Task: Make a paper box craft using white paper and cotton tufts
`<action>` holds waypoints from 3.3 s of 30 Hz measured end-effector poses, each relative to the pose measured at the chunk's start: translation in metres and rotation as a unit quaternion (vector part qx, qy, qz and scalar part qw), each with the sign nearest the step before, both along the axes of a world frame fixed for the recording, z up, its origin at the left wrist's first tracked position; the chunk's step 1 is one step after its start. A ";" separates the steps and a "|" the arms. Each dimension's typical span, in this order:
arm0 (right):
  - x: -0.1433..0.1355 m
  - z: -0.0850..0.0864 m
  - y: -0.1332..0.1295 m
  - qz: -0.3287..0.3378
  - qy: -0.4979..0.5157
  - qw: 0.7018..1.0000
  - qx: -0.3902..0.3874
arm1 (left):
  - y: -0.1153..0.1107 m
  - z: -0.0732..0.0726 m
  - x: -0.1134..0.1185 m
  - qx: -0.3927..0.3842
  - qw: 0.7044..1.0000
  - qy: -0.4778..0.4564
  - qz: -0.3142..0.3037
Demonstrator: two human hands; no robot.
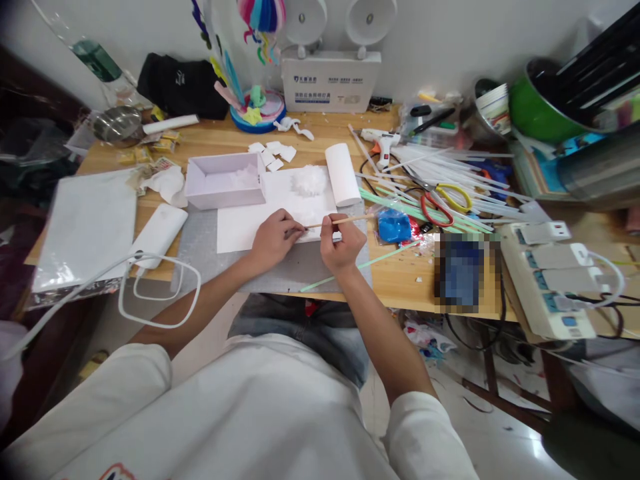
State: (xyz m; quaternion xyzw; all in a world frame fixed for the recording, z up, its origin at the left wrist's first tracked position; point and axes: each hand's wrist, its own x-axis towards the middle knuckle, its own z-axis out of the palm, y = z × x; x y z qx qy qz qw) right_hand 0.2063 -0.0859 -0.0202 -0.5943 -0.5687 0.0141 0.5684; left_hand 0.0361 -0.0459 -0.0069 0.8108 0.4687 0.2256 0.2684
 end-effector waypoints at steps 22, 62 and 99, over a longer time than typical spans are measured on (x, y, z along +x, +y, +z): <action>0.002 0.004 -0.011 0.044 -0.079 0.988 0.127 | 0.003 -0.004 -0.001 -0.061 0.994 -0.076 0.039; 0.004 0.010 0.017 0.064 0.124 0.990 0.024 | -0.006 -0.008 0.009 0.027 0.997 0.057 0.040; -0.004 0.002 0.010 0.077 -0.007 0.997 0.024 | 0.154 0.032 -0.090 0.004 0.971 0.129 0.200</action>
